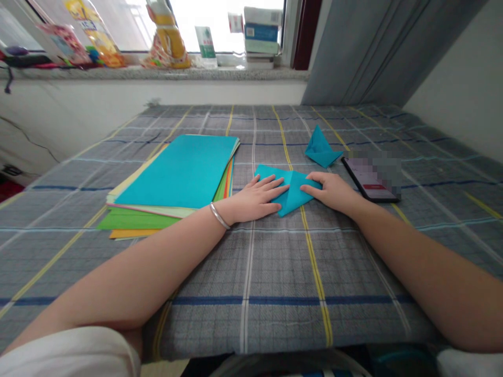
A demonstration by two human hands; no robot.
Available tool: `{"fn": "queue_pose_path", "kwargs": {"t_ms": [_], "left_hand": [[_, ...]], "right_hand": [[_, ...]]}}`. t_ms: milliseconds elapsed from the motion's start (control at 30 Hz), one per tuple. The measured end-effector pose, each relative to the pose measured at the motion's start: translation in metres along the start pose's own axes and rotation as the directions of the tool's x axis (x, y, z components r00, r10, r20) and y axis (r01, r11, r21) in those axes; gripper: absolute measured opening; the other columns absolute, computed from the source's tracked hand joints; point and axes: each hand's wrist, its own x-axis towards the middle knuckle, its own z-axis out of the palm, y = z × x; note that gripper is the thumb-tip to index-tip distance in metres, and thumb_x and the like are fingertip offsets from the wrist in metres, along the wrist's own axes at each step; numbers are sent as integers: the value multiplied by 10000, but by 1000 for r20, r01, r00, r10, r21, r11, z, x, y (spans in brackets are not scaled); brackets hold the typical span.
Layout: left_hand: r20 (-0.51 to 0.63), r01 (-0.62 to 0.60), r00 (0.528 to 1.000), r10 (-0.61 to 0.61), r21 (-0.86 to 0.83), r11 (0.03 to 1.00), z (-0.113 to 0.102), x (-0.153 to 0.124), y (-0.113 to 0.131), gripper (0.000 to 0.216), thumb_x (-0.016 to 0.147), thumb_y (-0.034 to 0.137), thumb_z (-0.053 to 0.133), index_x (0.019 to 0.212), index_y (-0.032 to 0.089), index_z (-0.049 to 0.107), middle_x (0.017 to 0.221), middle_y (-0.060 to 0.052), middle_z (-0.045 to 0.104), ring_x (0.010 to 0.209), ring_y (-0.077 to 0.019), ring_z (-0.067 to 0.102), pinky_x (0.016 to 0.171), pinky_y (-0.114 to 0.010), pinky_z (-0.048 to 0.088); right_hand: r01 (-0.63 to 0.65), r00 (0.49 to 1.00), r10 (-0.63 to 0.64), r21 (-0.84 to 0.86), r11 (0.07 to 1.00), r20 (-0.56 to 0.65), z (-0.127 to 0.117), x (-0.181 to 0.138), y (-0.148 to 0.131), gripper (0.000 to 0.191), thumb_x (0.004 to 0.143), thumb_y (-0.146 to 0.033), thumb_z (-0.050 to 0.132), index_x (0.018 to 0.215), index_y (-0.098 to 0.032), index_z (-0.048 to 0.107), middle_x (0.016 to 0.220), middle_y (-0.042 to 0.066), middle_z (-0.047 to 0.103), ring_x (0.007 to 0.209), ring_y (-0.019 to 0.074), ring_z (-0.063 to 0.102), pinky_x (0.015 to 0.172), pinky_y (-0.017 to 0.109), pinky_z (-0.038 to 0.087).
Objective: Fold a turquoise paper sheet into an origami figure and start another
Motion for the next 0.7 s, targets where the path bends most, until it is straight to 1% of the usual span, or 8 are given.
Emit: {"fn": "queue_pose_path", "kwargs": {"t_ms": [100,167,233,367,533,700], "left_hand": [[-52,45,998,-45,-4,999,4,1,7,645,995,524,336,1541,188,270,1624,-69,203,1521,-265,91,1217,-515,46],[-110,63,992,-61,19,998,8,3,11,694,980,578,338,1536,166,284,1612,-89,241,1516,-278,117,1216,-518,50],[-136,79,988,-73,42,996,12,4,14,716,973,591,352,1535,152,286,1607,-103,255,1513,-283,132,1217,-512,62],[-140,77,988,-66,72,994,17,5,13,691,986,556,344,1542,155,266,1611,-99,250,1510,-275,145,1218,-484,98],[-133,70,989,-59,80,994,17,4,12,660,995,535,322,1544,174,262,1617,-78,236,1506,-283,162,1215,-479,116],[-118,77,991,-69,72,994,15,4,12,679,997,531,311,1549,142,240,1621,-82,221,1507,-282,154,1217,-475,120]], "right_hand": [[21,1000,-22,-35,999,-16,2,1,-1,306,865,-450,553,985,-208,696,991,64,725,935,251,647,832,355,467],[20,1000,-21,-53,998,-16,2,2,-1,294,867,-450,553,965,-212,695,968,61,726,915,249,649,812,349,467],[8,1000,-9,-67,998,-21,3,2,-1,286,865,-454,561,944,-211,689,958,65,726,905,251,649,792,346,466],[-19,1000,18,-116,993,-7,5,4,-1,296,876,-470,543,933,-212,675,989,76,730,920,261,650,748,348,458],[-70,997,75,-186,980,17,6,6,-2,321,886,-483,515,940,-209,673,994,81,736,898,268,649,709,351,440],[-85,996,91,-214,973,17,6,5,-5,333,892,-487,500,957,-209,671,1015,83,735,909,273,650,689,346,429]]}}
